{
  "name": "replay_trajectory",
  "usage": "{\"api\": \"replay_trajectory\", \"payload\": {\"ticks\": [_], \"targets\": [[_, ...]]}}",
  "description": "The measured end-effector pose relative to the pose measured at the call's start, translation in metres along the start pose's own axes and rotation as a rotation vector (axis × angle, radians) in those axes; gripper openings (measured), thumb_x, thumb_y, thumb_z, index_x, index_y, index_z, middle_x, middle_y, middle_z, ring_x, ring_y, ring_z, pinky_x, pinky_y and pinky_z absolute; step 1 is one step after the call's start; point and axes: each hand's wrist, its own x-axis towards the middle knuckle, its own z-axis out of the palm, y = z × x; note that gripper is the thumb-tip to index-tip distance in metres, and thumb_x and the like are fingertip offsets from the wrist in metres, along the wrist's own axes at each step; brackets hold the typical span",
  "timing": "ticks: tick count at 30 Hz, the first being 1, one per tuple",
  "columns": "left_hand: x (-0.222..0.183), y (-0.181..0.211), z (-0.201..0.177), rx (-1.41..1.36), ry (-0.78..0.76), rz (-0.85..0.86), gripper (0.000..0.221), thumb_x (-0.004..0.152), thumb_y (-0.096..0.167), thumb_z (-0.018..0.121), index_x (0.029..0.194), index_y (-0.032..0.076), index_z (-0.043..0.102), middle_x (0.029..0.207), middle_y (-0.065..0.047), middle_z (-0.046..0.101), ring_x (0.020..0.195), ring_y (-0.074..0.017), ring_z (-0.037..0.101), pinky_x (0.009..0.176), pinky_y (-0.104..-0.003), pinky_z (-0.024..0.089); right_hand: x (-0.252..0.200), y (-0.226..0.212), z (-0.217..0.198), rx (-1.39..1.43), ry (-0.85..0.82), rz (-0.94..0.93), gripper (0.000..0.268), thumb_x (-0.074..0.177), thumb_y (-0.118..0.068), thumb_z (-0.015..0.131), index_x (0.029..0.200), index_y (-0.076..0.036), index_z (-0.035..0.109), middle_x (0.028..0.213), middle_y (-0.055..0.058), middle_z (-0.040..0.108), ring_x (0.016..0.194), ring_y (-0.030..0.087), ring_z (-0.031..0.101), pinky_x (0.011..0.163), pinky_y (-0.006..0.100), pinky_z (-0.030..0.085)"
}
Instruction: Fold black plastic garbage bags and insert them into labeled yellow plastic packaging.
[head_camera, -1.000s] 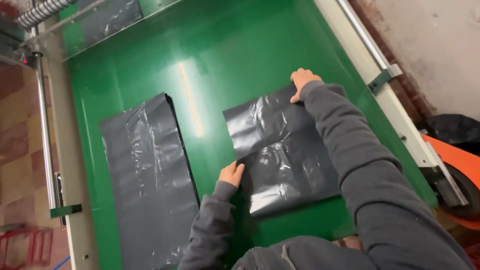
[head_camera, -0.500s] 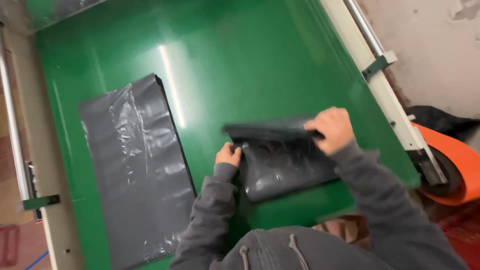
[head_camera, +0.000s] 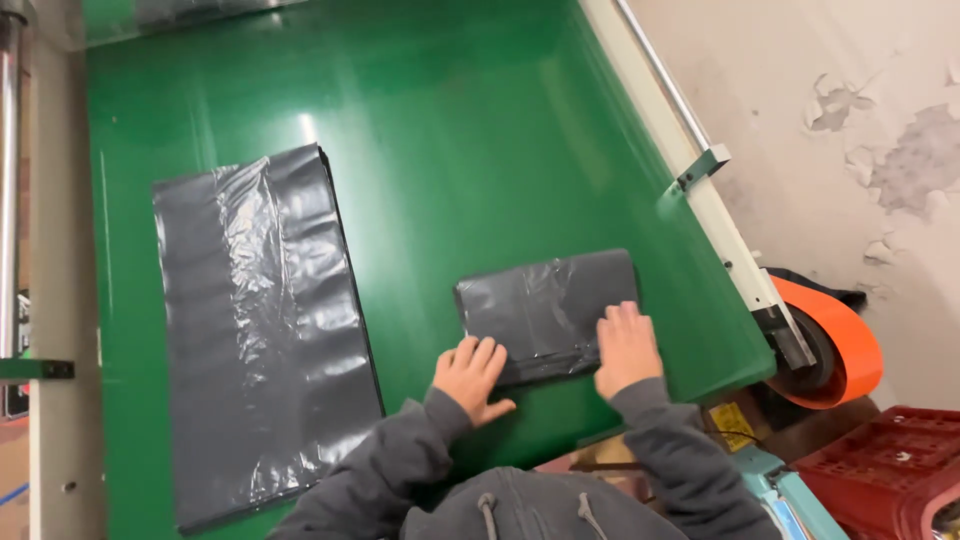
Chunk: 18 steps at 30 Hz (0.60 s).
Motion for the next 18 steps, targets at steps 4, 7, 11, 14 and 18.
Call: {"api": "replay_trajectory", "payload": {"ticks": [4,7,11,14,18], "targets": [[-0.026,-0.005,0.065,0.153,-0.197,0.059,0.071,0.077,0.045,0.077,0.132,0.006,0.058,0.127,-0.011,0.056,0.117,-0.0325,0.052,0.084,-0.047,0.045,0.027,-0.059,-0.043,0.443,-0.199,-0.277,0.084,0.061,-0.019,0.074,0.136,0.007,0.048,0.147,0.026,0.045,0.14,0.045,0.035,0.116,0.052,0.027],[-0.02,0.003,0.058,0.253,-0.113,0.113,0.06,0.081,0.039,0.073,0.131,0.008,0.059,0.126,-0.009,0.057,0.118,-0.0303,0.052,0.086,-0.046,0.045,0.004,-0.07,-0.001,0.568,-0.168,-0.357,0.093,0.065,-0.027,0.079,0.142,0.009,0.041,0.148,0.027,0.041,0.142,0.044,0.033,0.116,0.053,0.026],[-0.017,0.008,0.062,0.336,0.052,0.176,0.047,0.079,0.032,0.069,0.12,0.01,0.065,0.116,-0.005,0.062,0.115,-0.0276,0.056,0.088,-0.043,0.05,-0.039,-0.061,0.035,0.623,-0.072,-0.336,0.089,0.074,-0.03,0.081,0.147,0.005,0.042,0.151,0.024,0.043,0.143,0.041,0.037,0.118,0.051,0.029],[-0.028,0.007,0.095,0.126,-0.491,0.172,0.017,0.101,0.026,0.064,0.108,0.01,0.066,0.107,-0.008,0.064,0.105,-0.0295,0.062,0.076,-0.044,0.05,-0.054,-0.06,0.032,0.676,-0.048,-0.261,0.079,0.075,-0.024,0.078,0.144,0.001,0.048,0.149,0.022,0.047,0.142,0.039,0.042,0.119,0.049,0.032],[0.021,0.029,0.08,-0.336,-0.426,0.277,0.031,0.087,0.032,0.07,0.105,0.008,0.068,0.106,-0.011,0.069,0.097,-0.032,0.068,0.074,-0.045,0.053,-0.077,-0.046,0.065,0.844,-0.011,-0.234,0.069,0.08,-0.019,0.075,0.142,0.0,0.053,0.146,0.021,0.056,0.143,0.036,0.048,0.122,0.047,0.033]]}}
